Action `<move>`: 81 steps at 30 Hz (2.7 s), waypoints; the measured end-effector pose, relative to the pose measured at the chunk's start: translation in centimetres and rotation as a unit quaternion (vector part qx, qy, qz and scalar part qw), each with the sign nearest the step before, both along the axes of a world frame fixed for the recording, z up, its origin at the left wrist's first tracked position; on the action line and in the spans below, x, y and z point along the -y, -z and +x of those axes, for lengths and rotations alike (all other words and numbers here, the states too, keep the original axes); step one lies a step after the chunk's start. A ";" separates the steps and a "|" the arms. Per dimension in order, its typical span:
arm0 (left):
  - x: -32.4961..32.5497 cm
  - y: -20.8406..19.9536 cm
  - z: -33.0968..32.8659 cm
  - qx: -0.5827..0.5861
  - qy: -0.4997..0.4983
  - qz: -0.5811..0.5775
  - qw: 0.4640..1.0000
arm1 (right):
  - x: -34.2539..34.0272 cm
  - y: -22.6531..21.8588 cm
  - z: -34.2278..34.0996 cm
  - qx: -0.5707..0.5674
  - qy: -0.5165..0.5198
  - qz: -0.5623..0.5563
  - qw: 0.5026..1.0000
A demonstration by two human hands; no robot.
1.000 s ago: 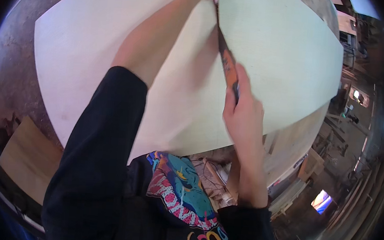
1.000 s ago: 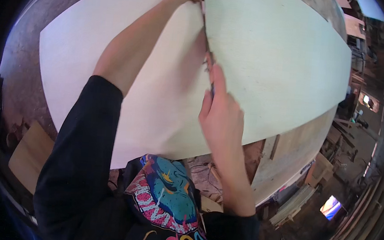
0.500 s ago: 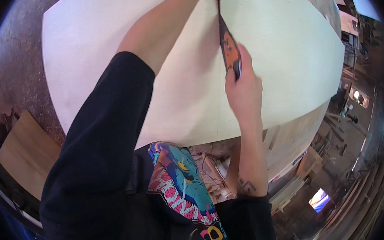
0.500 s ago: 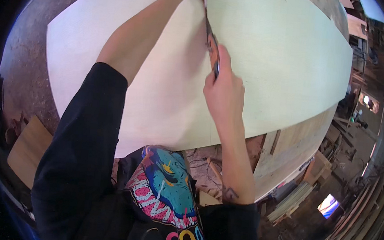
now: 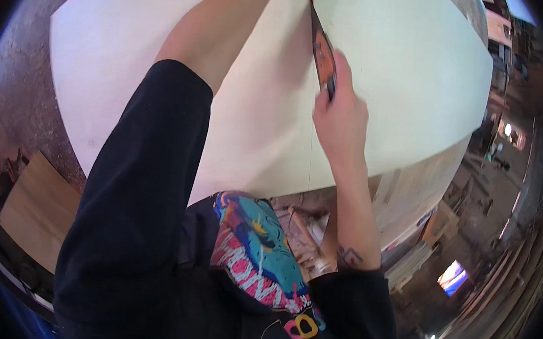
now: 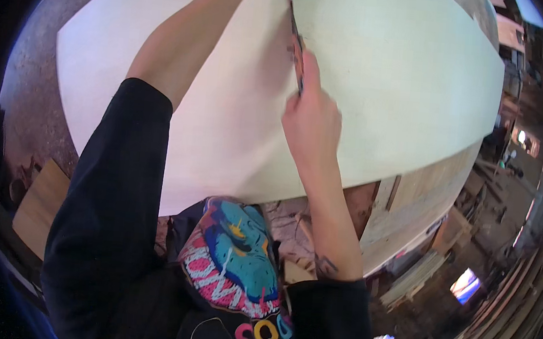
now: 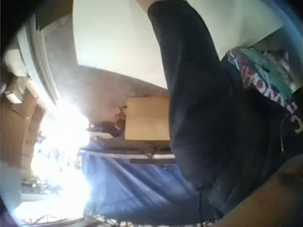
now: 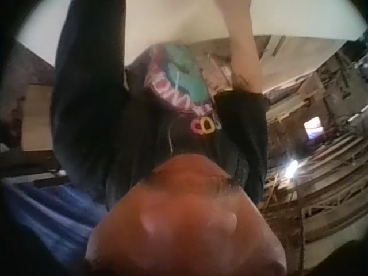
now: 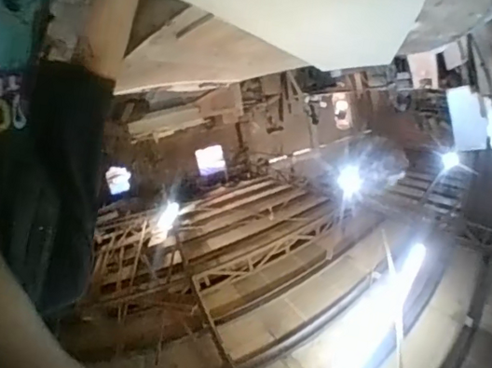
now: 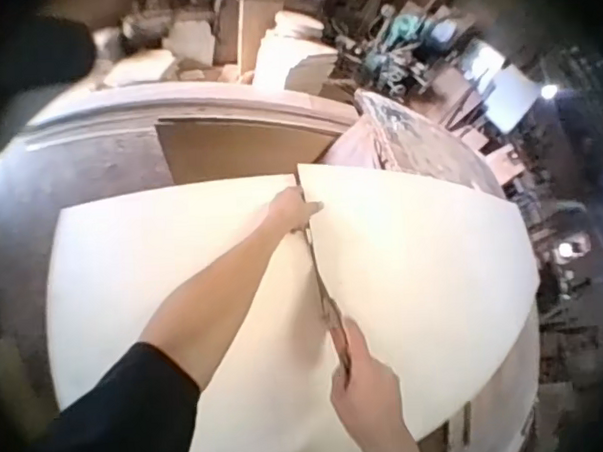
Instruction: Sawing a piece of wood or bamboo sheet with a hand saw.
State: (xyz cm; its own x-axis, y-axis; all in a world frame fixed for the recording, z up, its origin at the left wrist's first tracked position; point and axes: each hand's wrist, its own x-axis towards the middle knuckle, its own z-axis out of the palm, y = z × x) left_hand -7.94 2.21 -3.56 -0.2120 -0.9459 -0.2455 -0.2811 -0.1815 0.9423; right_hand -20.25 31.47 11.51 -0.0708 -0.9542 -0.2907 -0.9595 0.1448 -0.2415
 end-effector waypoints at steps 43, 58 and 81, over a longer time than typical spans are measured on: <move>-0.3 2.1 -0.7 0.106 -0.043 -0.059 0.992 | -14.7 -6.4 0.2 0.061 0.081 -0.002 0.995; -3.7 0.2 0.8 -0.188 -0.115 0.131 0.967 | -2.3 4.9 -0.4 0.036 0.008 -0.108 0.994; -27.9 -8.1 -3.2 -0.184 -0.202 0.067 0.960 | -18.2 4.9 -17.4 0.340 0.067 -0.098 0.933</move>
State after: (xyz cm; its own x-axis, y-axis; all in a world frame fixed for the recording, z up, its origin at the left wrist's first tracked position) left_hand -11.14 30.09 4.51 0.0692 -0.9343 -0.3498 0.1853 -0.3325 0.9247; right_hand -37.61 49.63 6.59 -0.0560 -0.9897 -0.1317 -0.5513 0.1407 -0.8223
